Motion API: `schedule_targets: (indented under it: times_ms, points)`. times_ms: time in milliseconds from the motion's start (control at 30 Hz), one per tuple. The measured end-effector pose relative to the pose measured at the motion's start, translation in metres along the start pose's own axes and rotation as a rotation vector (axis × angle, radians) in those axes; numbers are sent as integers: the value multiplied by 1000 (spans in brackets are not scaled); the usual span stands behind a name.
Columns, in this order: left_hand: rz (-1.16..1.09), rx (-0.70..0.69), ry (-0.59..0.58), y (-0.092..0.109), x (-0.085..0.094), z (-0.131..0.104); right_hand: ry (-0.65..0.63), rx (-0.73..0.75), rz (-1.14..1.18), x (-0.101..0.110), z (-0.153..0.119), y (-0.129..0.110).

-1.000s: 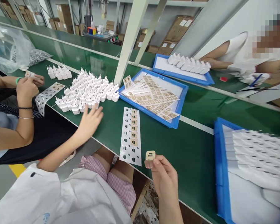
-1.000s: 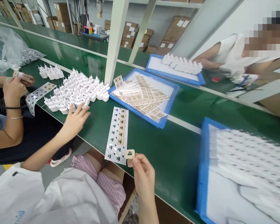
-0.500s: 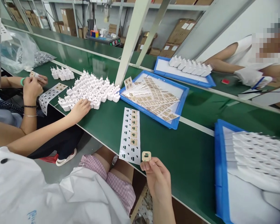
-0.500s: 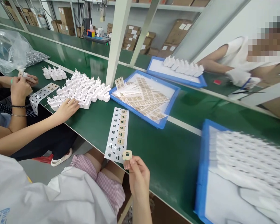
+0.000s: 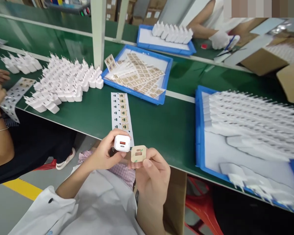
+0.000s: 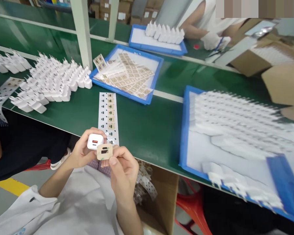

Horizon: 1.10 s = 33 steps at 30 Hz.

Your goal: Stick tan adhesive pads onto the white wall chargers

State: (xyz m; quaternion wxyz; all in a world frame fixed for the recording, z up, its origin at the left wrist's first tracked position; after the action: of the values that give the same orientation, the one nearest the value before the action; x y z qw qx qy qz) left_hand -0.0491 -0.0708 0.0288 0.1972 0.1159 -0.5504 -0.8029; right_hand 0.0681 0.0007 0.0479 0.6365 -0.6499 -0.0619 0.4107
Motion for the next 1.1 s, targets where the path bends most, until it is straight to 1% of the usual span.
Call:
schedule_targets:
  times_ms: [67, 200, 267, 333, 433, 533, 600, 667, 733, 767, 833, 900, 933, 1033, 1100]
  points:
    - [-20, -32, -36, 6, -12, 2, 25, 28, -28, 1, -6, -3]
    - [-54, -52, -106, 9, -21, -1, 64, 89, -94, 3, -14, -4]
    - [-41, -43, -108, 8, -27, -5, 140, 159, -147, 5, -16, -5]
    - [-37, -47, -91, 6, -36, -10, 261, 245, -187, 8, -16, -6]
    - [-147, -73, -29, -1, -51, -16, 425, 354, -183, 11, -13, -5]
    - [-292, -65, 77, -14, -60, -17, 508, 404, -204, 12, -8, -3]
    - [-354, -15, 91, -20, -62, -15, 507, 447, -238, 11, -3, -4]
    - [-370, 74, 31, -22, -65, -14, 486, 520, -268, 10, 3, -8]
    - [-324, 171, -52, -22, -68, -15, 478, 590, -303, 10, 8, -14]
    - [-296, 208, -71, -21, -68, -16, 482, 616, -320, 10, 10, -18]
    - [-258, 238, -62, -20, -64, -19, 491, 640, -343, 11, 13, -24]
    - [-240, 197, -47, -16, -58, -19, 480, 609, -343, 10, 12, -29]
    - [-232, 149, -53, -12, -55, -18, 449, 558, -328, 9, 10, -29]
    - [-165, -37, -75, 3, -44, -11, 278, 359, -248, 4, 0, -24]
    - [-102, -114, -76, 12, -36, -6, 179, 271, -225, 2, -10, -22]
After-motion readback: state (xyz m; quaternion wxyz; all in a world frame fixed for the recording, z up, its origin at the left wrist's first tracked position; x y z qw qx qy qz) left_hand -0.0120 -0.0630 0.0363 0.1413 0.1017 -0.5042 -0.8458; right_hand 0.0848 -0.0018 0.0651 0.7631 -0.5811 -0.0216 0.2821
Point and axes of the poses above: each hand's wrist, its own z-axis towards the middle knuckle, its own x-axis out of the back of the hand, y = z × x, the point moved 6 cm from there along z, towards the middle knuckle, and after that the axes turned 6 degrees about x, right-handed, at the moved point
